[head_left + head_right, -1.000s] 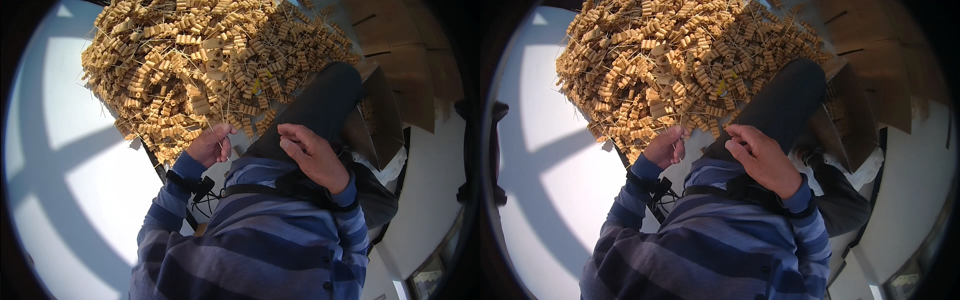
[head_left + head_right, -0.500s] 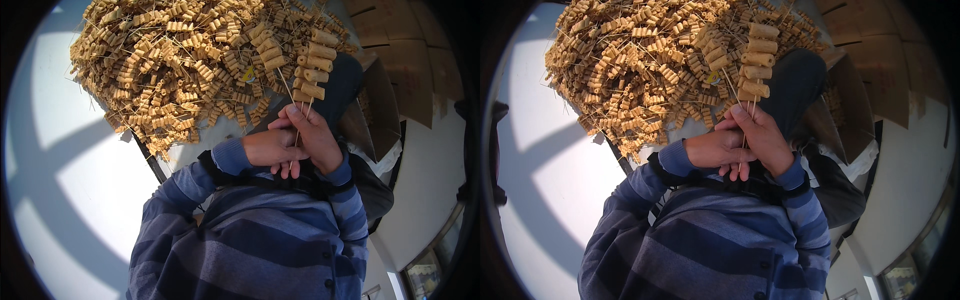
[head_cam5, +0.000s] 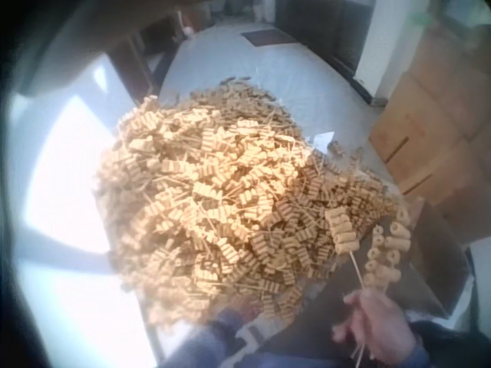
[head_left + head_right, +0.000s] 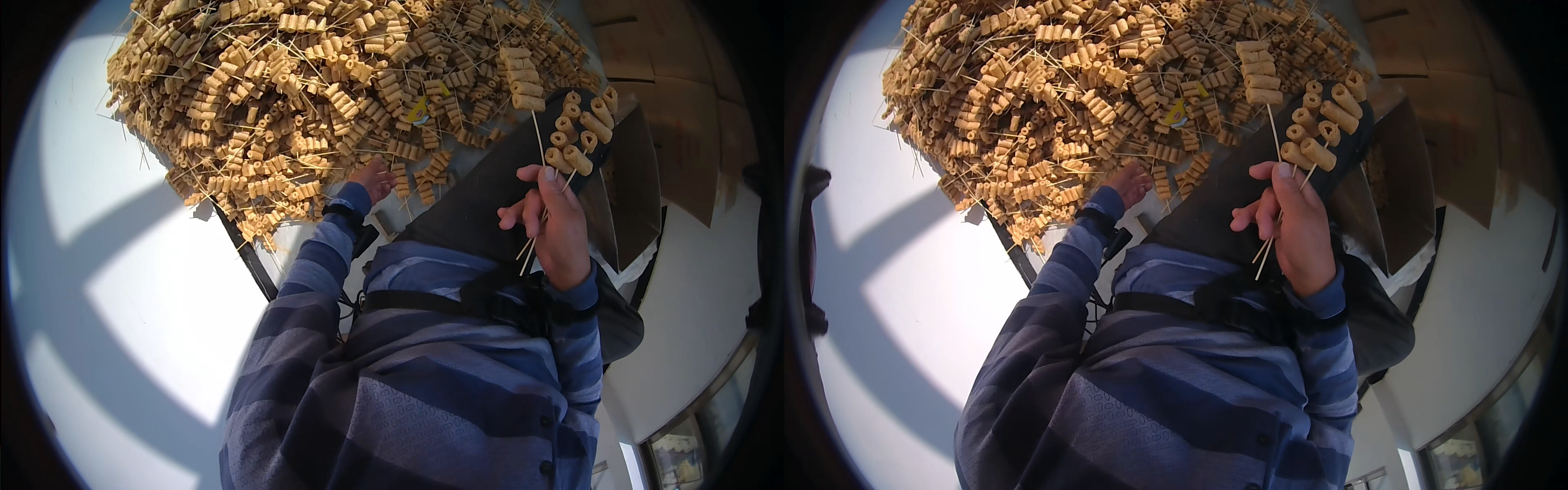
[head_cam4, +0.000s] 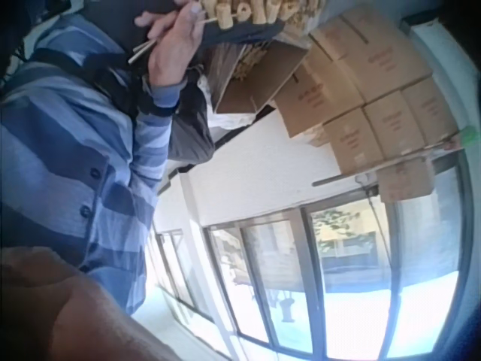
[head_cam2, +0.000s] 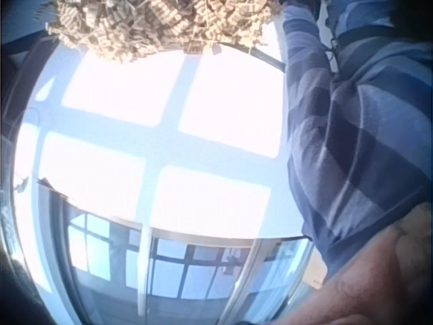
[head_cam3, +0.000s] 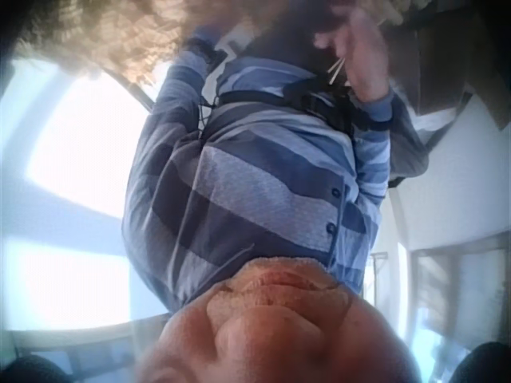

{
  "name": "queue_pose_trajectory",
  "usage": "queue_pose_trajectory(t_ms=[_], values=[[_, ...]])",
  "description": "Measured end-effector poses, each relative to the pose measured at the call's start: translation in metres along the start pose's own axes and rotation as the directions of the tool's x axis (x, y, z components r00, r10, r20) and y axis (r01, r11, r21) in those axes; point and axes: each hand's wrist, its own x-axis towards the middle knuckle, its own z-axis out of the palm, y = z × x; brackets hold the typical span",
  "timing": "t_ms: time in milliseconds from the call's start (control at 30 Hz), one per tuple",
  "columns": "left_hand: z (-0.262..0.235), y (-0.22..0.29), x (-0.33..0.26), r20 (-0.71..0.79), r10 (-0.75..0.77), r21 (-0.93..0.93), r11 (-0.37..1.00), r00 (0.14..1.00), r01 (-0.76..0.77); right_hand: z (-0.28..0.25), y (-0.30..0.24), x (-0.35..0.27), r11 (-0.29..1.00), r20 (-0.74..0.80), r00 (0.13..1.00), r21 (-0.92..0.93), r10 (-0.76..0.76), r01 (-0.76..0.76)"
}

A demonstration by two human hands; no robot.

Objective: The person sits on the floor and repeatedly picks up small cylindrical snacks and wooden sticks, then threads the snacks onto the sticks. The assembled snack sticks are placed into a cardboard box.

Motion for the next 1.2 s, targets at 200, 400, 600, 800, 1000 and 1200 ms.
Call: queue_pose_trajectory(t_ms=[200,400,600,800,1000,1200], values=[[-0.012,0.023,0.070,-0.133,0.001,-0.128,0.992,0.991,-0.018,0.003,-0.001,-0.002,0.999,-0.040,0.999,-0.043,0.015,-0.017],[-0.049,0.010,0.075,-0.127,-0.052,-0.027,0.998,0.991,0.049,0.004,0.003,0.005,0.998,-0.006,0.999,-0.037,0.041,-0.041],[-0.014,-0.054,0.077,-0.253,-0.266,0.800,0.482,0.930,0.356,0.002,0.001,0.001,0.995,-0.050,0.996,-0.056,0.079,-0.081],[0.015,-0.092,0.090,-0.280,-0.159,0.933,0.187,0.947,0.307,-0.001,-0.001,-0.002,0.990,-0.074,0.992,-0.093,0.101,-0.107],[-0.022,-0.121,0.116,-0.199,0.225,0.978,-0.019,0.954,0.209,-0.006,0.000,-0.001,0.992,-0.048,0.994,-0.081,0.096,-0.100],[-0.036,-0.092,0.088,-0.073,0.305,0.986,-0.118,0.949,0.114,-0.008,0.001,0.002,0.994,0.008,0.996,-0.055,0.091,-0.091]])
